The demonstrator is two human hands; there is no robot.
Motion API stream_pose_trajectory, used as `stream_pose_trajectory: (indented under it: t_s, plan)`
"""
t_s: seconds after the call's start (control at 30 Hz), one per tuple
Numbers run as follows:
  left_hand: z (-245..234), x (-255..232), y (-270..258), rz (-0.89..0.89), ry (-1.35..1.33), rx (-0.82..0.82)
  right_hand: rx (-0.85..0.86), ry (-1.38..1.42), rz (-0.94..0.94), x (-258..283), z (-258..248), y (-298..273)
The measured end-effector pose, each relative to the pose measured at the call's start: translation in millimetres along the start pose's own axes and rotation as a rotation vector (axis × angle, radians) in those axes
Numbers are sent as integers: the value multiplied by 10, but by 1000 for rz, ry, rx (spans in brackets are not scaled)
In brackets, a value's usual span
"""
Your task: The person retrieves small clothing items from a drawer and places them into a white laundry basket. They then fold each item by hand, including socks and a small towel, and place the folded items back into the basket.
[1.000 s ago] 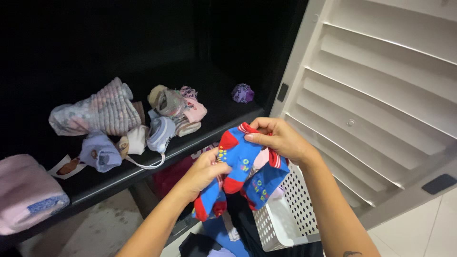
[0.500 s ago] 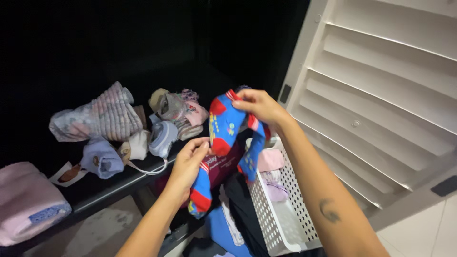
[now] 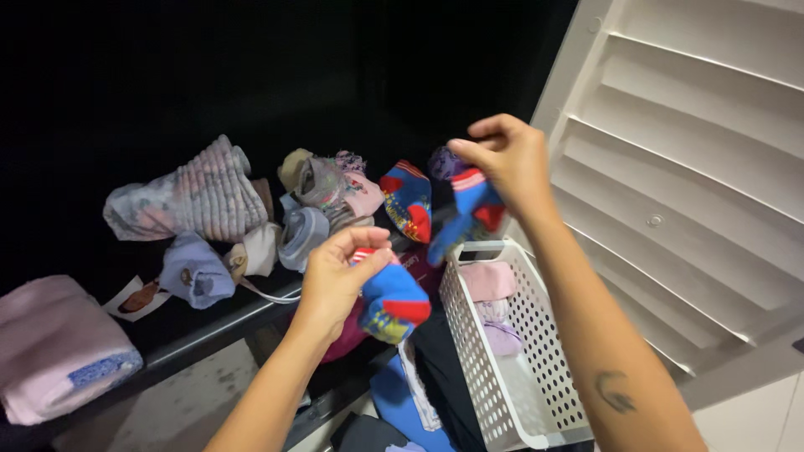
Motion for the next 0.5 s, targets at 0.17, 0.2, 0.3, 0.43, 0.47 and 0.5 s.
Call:
stream_pose_trajectory:
  t_s: [0.17, 0.2, 0.3, 0.43, 0.47, 0.5]
  plan:
    - [103, -155, 7, 166, -27, 15, 177, 267, 145, 323, -178, -330]
    - [138, -193, -6, 186, -29, 33, 295, 302, 181, 380, -159, -396]
    - [272, -265, -55, 189, -78, 94, 614, 414, 273, 517, 31, -656]
    - [368, -396, -122, 205, -67, 151, 663, 591, 382, 582, 223, -944]
    - [368, -420, -138, 154, -24, 151, 670, 616, 392, 575, 226, -948]
    - [353, -450, -156, 102, 19, 152, 678, 641, 402, 565, 227, -950]
Point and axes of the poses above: each hand's wrist, its own y-axis towards the middle knuckle, its own z-axis out of the palm, x = y × z, the point moved 3 cm from there along y, towards the middle knuckle, and after that the axes turned 9 degrees about -z, right-handed, at the moved point
